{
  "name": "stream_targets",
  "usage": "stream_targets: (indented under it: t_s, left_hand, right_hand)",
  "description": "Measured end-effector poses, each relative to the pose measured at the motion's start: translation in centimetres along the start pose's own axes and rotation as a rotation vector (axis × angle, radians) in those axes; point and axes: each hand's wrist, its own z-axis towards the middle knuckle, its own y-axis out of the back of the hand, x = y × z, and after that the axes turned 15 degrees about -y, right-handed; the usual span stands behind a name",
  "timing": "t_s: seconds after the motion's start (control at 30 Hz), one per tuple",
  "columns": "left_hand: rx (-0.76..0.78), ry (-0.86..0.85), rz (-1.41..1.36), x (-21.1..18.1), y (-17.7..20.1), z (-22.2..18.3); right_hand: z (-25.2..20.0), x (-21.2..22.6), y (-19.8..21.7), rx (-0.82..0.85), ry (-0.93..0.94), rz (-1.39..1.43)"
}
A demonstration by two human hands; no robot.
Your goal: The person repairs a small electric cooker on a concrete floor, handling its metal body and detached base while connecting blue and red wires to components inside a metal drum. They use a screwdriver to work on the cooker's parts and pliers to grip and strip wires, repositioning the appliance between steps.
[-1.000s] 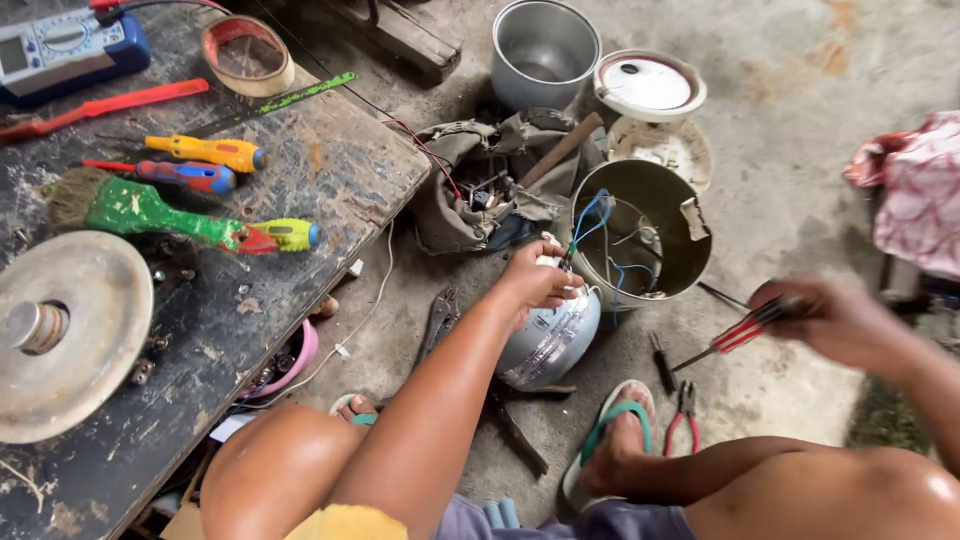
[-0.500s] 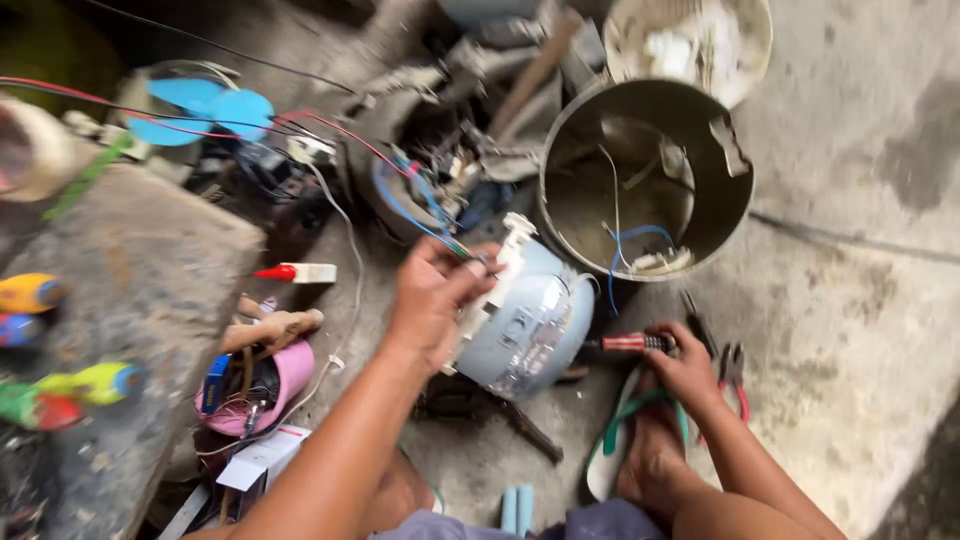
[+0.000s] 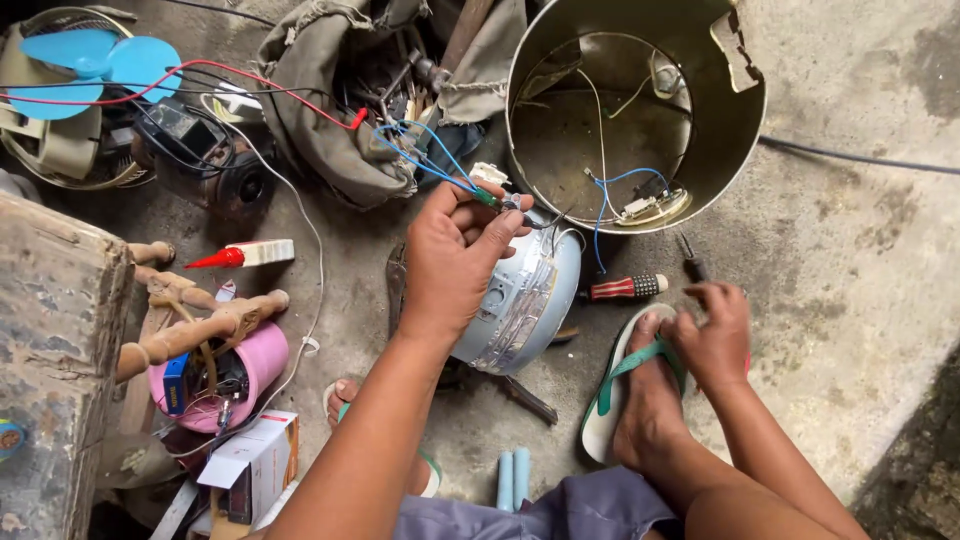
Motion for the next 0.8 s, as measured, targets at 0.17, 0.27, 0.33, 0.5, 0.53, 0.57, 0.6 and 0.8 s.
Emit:
stream_targets:
  t_s: [0.17, 0.27, 0.33, 0.5, 0.53, 0.57, 0.6, 0.8]
  left_hand:
    - [0.0, -0.01, -0.041, -0.7, -0.6, 0.9]
    - [-0.007, -0.02, -0.087, -1.5, -0.9, 1.4]
    - [-0.006, -0.042, -0.082, -2.1, -0.9, 2.0]
    - [0.026, -0.128, -0.037, -4.0, -1.0, 3.8]
    - [0.05, -0.185, -0.011, -4.1, -1.1, 4.2]
    - [0.074, -0.245, 0.016, -4.3, -1.1, 4.7]
    - [0.083, -0.247, 0.018, -4.4, -1.3, 5.0]
    - [0.126, -0.164, 0.101, -5.9, -2.6, 6.7]
  right_hand:
    - [-1.8, -9.6, -0.2, -0.163, -0.289, -0.27]
    - [-3.6, -13.2, -0.9, -0.124, -0.459, -0.302]
    - [-3.3, -12.4, -0.6, -0.081, -0.501, -0.285]
    - [-3.8, -10.2, 0.0, 0.014, -0.515, -0.325]
    - [-3.8, -11.1, -0.3, 0.026, -0.486, -0.338]
    - [-3.7, -11.8, -0.8, 0.036, -0.457, -0.348]
    - [-3.8, -12.5, -0.9, 0.032, -0.463, -0.341]
    - [-3.8, -14.0, 0.4, 0.044, -0.614, 0.212]
